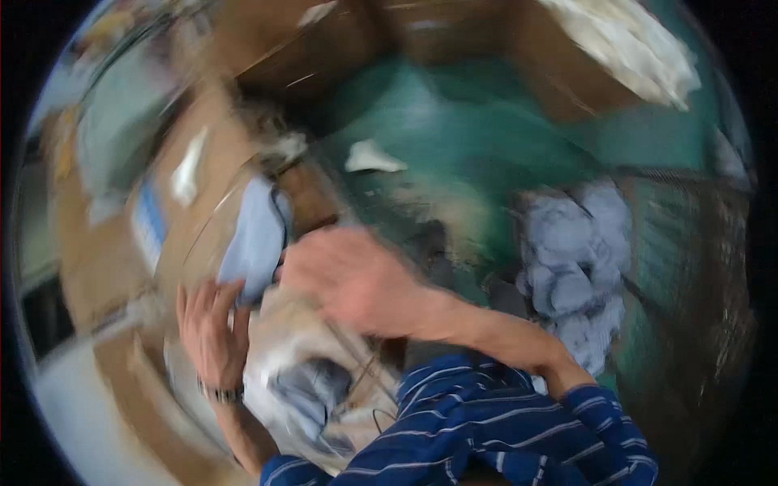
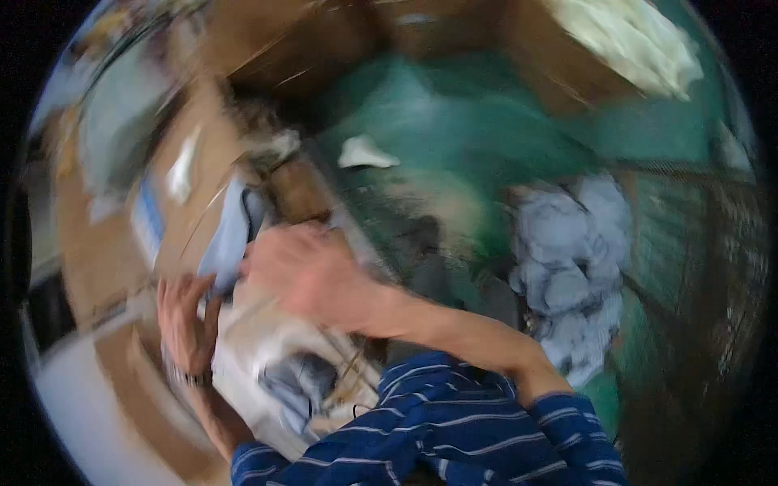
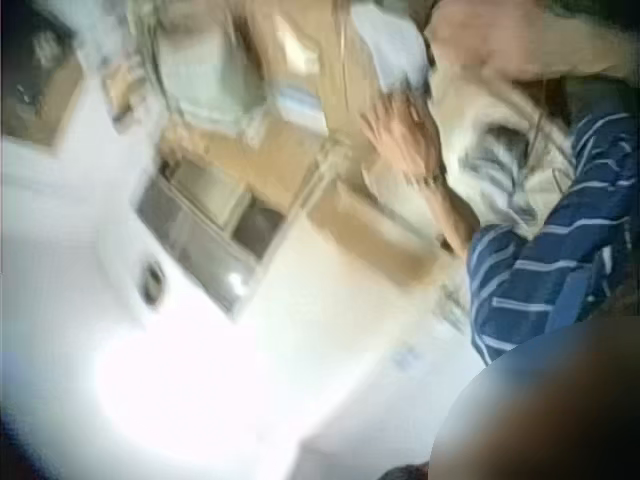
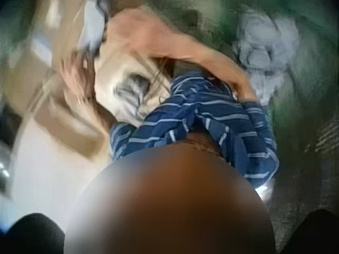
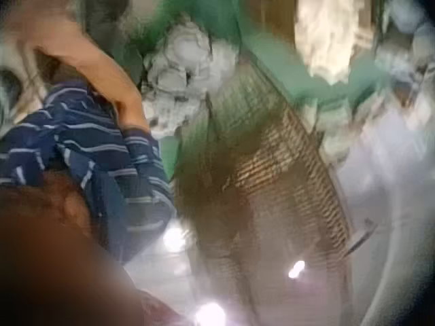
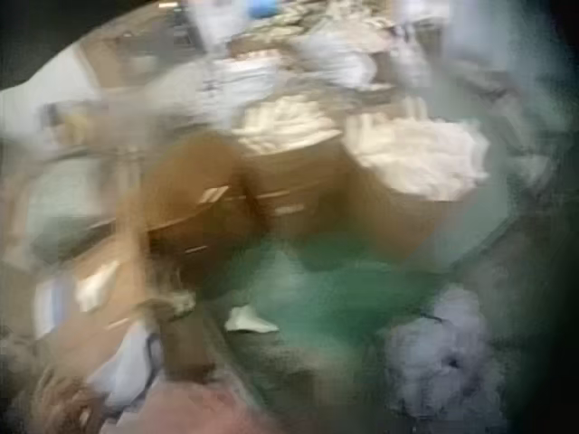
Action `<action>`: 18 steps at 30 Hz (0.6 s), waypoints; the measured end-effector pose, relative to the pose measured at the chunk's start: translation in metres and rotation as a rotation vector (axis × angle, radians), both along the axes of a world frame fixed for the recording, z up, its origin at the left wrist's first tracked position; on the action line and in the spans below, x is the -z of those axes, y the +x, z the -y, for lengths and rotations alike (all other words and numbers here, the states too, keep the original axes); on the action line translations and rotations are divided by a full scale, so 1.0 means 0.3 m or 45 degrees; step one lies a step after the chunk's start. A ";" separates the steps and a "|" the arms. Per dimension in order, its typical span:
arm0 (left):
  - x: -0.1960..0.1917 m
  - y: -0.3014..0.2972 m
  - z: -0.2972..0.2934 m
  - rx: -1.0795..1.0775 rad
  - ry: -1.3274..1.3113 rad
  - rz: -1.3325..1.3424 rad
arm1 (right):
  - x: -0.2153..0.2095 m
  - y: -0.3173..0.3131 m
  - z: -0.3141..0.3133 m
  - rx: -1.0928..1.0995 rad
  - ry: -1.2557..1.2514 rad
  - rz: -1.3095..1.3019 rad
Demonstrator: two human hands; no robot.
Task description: Applying adhesive to components and assembling bicycle saddles at a workbench.
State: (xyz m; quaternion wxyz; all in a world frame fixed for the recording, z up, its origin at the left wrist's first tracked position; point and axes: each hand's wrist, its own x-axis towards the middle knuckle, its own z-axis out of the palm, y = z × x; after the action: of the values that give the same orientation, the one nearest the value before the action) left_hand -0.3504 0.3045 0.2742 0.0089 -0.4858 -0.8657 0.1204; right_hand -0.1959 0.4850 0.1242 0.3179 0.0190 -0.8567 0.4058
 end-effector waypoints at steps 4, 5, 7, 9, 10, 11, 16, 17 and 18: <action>0.236 0.267 -0.448 0.353 -0.009 0.632 | 0.055 0.315 -0.244 0.400 0.269 0.213; 0.280 0.339 -0.535 0.394 0.039 0.884 | 0.087 0.430 -0.305 0.387 0.193 0.275; 0.349 0.447 -0.698 0.366 -0.221 1.505 | 0.129 0.688 -0.364 0.568 0.111 0.263; 0.408 0.569 -0.804 0.376 -0.404 1.860 | 0.136 0.902 -0.352 0.615 -0.005 0.272; 0.441 0.633 -0.853 0.491 -0.465 1.998 | 0.127 1.005 -0.335 0.661 -0.107 0.292; 0.501 0.646 -0.890 0.476 -0.557 2.064 | 0.152 1.064 -0.323 0.704 -0.211 0.328; 0.499 0.629 -0.996 0.165 -0.121 2.289 | 0.222 1.538 -0.309 1.038 -0.385 0.502; 0.466 0.572 -1.019 0.235 0.113 2.171 | 0.256 1.688 -0.337 1.226 -0.314 0.670; 0.464 0.539 -1.033 0.220 0.183 1.979 | 0.287 1.813 -0.351 1.343 -0.420 0.679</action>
State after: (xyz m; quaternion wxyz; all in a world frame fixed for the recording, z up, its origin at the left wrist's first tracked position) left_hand -0.1887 0.6143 0.1350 -0.5587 -0.4946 -0.5884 -0.3115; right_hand 0.3480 0.5902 0.0380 0.2494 -0.5591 -0.7266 0.3117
